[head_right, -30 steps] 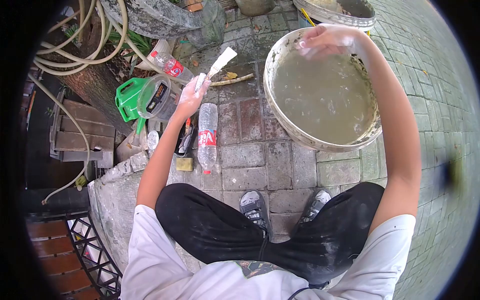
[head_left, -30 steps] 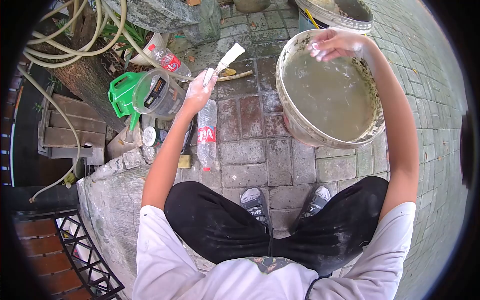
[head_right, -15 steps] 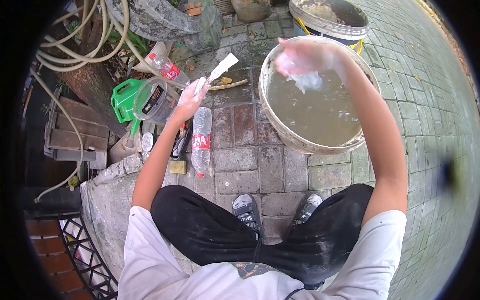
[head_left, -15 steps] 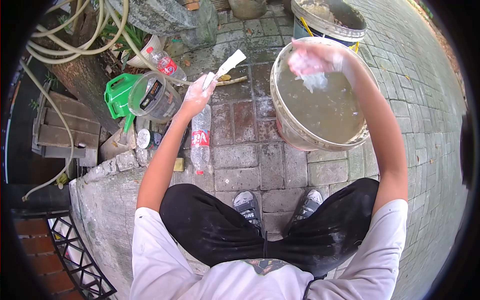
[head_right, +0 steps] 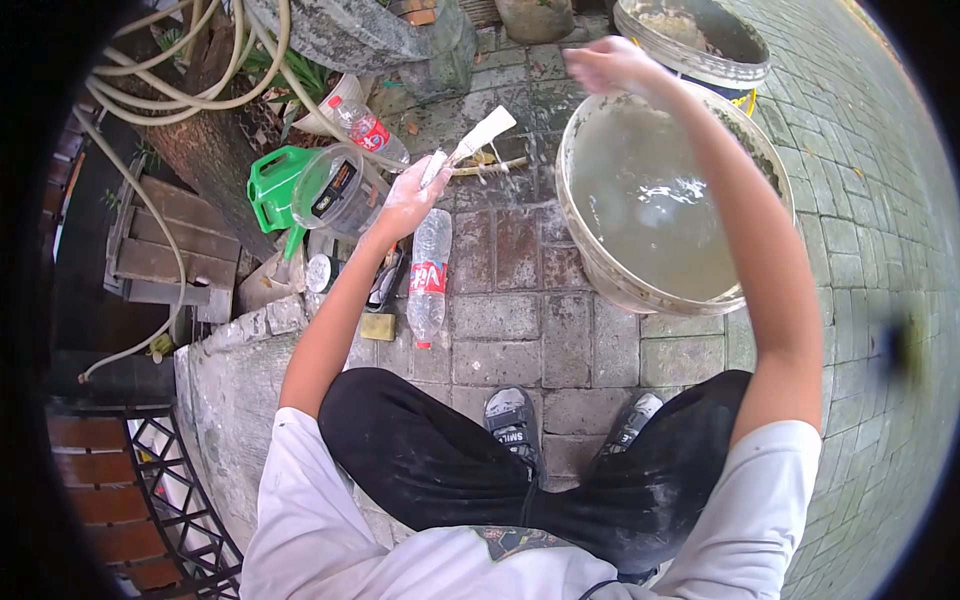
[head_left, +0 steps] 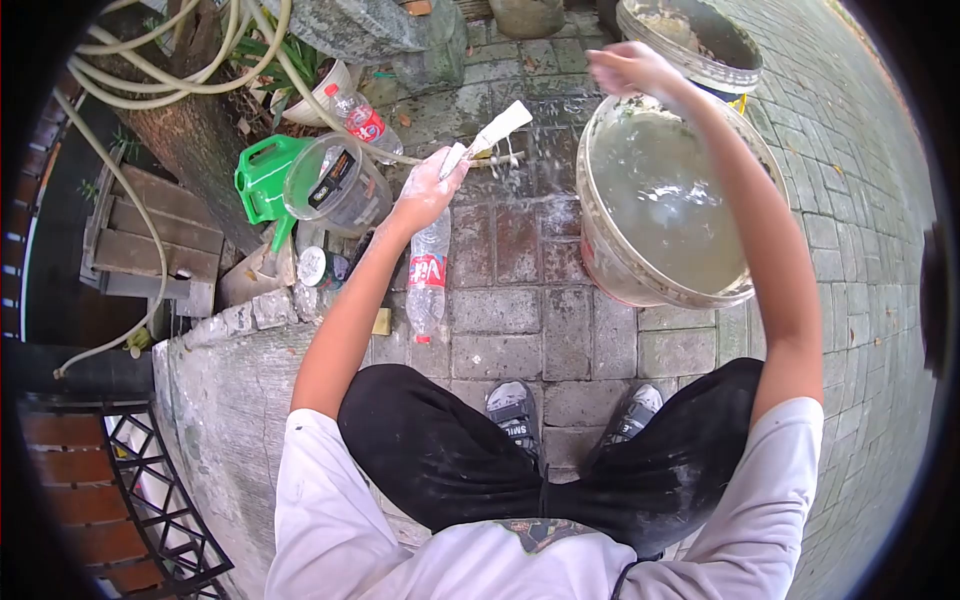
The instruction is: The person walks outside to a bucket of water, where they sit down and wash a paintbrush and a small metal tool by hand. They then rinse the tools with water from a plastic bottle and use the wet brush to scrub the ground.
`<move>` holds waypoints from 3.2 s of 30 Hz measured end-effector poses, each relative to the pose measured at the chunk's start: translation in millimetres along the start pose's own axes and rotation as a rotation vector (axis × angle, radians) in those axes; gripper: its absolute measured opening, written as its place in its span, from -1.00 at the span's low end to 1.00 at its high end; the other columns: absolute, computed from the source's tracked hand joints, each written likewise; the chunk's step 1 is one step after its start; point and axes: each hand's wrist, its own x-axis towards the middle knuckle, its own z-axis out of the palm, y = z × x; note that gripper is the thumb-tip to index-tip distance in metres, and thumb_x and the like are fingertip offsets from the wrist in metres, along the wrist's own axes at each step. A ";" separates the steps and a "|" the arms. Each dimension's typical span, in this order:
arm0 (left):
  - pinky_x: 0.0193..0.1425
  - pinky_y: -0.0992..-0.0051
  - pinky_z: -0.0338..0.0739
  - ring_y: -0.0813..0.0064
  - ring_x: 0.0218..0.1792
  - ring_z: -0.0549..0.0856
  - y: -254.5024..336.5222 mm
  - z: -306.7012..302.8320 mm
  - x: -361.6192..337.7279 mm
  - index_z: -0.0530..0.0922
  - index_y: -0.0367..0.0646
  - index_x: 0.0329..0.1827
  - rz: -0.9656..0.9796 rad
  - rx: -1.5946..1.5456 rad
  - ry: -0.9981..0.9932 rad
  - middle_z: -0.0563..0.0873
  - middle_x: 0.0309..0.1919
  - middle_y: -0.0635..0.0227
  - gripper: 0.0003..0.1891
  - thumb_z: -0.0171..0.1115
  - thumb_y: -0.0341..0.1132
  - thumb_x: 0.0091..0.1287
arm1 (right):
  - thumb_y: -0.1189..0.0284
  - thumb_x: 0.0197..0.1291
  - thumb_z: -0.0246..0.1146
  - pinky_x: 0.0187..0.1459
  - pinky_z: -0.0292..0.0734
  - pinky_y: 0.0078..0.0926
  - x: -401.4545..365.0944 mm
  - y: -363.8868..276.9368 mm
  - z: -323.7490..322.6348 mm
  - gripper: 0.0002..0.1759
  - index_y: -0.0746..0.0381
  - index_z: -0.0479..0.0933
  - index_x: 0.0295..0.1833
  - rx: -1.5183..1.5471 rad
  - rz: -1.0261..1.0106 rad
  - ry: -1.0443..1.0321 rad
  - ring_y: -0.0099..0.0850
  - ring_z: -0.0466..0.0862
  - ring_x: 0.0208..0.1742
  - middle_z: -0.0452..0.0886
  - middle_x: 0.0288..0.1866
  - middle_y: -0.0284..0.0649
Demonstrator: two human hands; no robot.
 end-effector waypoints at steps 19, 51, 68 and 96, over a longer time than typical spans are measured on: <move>-0.07 0.20 0.44 -0.05 -0.17 0.59 -0.2 7.8 9.9 0.48 -0.25 -0.07 0.028 0.015 -0.014 0.62 -0.28 -0.01 -0.62 0.05 -0.05 0.40 | 0.10 0.34 0.12 -0.04 0.62 -0.54 -51.7 -52.0 33.4 -0.53 0.30 0.51 0.08 0.329 -0.003 -0.315 -0.49 0.68 -0.16 0.67 -0.12 -0.21; -0.13 0.27 0.46 0.06 -0.28 0.59 -4.0 -8.0 0.9 0.47 -0.26 -0.07 -0.072 -0.024 0.037 0.60 -0.35 0.04 -0.64 0.06 -0.08 0.40 | -0.24 0.29 -0.13 -0.01 0.50 -0.20 31.0 -34.5 60.9 -0.22 0.30 0.61 -0.23 -0.383 -0.109 0.281 -0.15 0.68 -0.11 0.68 -0.24 -0.01; -0.15 0.23 0.46 0.02 -0.28 0.60 -9.7 6.1 10.8 0.48 -0.25 -0.14 -0.031 0.022 0.054 0.60 -0.39 0.05 -0.66 0.05 -0.08 0.40 | 0.13 0.31 0.13 -0.26 0.63 -0.43 -66.5 126.5 -34.8 -0.59 0.27 0.48 0.03 -0.070 0.617 -0.183 -0.40 0.62 -0.21 0.60 -0.25 -0.21; -0.23 0.41 0.40 0.46 -0.42 0.46 33.9 -21.2 -7.3 0.47 -0.29 -0.13 -0.110 -0.108 -0.016 0.50 -0.49 0.30 -0.66 0.05 -0.12 0.43 | -0.09 0.38 -0.22 -0.11 0.57 -0.09 45.4 -47.5 129.9 -0.23 0.36 0.64 -0.32 -0.412 -0.194 0.384 0.03 0.68 -0.19 0.66 -0.35 0.13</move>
